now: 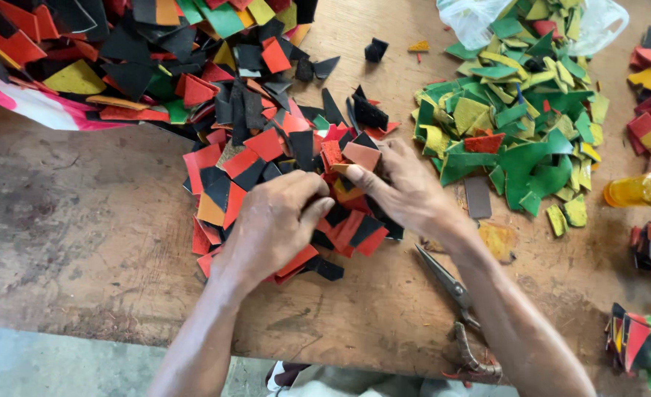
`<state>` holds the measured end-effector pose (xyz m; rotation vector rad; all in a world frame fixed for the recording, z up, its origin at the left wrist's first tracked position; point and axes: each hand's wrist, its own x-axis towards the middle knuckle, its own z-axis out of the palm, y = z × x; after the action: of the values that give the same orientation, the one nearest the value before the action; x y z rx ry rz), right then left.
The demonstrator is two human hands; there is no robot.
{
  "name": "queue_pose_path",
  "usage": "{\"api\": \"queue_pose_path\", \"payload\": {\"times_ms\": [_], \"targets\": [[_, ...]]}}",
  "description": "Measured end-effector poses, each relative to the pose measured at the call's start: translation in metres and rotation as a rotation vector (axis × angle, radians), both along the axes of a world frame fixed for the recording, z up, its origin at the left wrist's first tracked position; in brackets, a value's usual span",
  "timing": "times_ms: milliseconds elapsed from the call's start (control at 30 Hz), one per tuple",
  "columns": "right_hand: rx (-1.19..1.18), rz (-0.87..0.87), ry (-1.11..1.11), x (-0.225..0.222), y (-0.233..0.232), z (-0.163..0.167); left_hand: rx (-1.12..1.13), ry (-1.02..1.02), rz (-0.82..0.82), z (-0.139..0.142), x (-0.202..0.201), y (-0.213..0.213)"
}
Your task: The person picks up small colored foam scraps from piles on the workbench, aligns and stacks them into layered multicolored pieces, and occasionally trims a piece with scissors. Finished stacked pieces are set aside near the edge of the bench as the person continues selecting and matching pieces.
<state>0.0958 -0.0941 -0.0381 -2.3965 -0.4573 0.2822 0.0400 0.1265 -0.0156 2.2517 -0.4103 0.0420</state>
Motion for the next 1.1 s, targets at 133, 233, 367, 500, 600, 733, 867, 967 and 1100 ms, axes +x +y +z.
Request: {"api": "queue_pose_path", "payload": {"times_ms": [133,233,367,500,600,733,867,967,1100], "targets": [[0.121,-0.028,0.09,-0.008,-0.047,0.024,-0.154,-0.086,0.091,0.011,-0.004,-0.006],[0.062,-0.046,0.084,-0.032,-0.074,0.04,-0.211,-0.001,0.21,0.024,-0.014,-0.01],[-0.008,0.017,0.064,-0.075,-0.101,0.052,-0.239,0.074,0.319,0.027,-0.018,-0.027],[-0.062,-0.102,0.152,-0.114,-0.125,0.05,0.037,-0.141,0.267,0.023,-0.008,-0.043],[-0.05,-0.242,0.179,-0.137,-0.139,0.044,-0.108,-0.038,0.169,0.022,-0.006,-0.054],[-0.04,-0.308,0.119,-0.153,-0.151,0.034,0.077,-0.182,0.024,0.021,-0.014,-0.063],[-0.036,-0.307,0.064,-0.159,-0.155,0.027,0.195,-0.11,0.032,0.017,-0.017,-0.068],[-0.095,-0.264,-0.045,-0.165,-0.157,0.024,0.149,0.058,0.073,0.024,-0.02,-0.061],[-0.208,-0.257,0.013,-0.17,-0.165,0.025,-0.145,0.037,0.122,0.039,-0.028,-0.06]]}}
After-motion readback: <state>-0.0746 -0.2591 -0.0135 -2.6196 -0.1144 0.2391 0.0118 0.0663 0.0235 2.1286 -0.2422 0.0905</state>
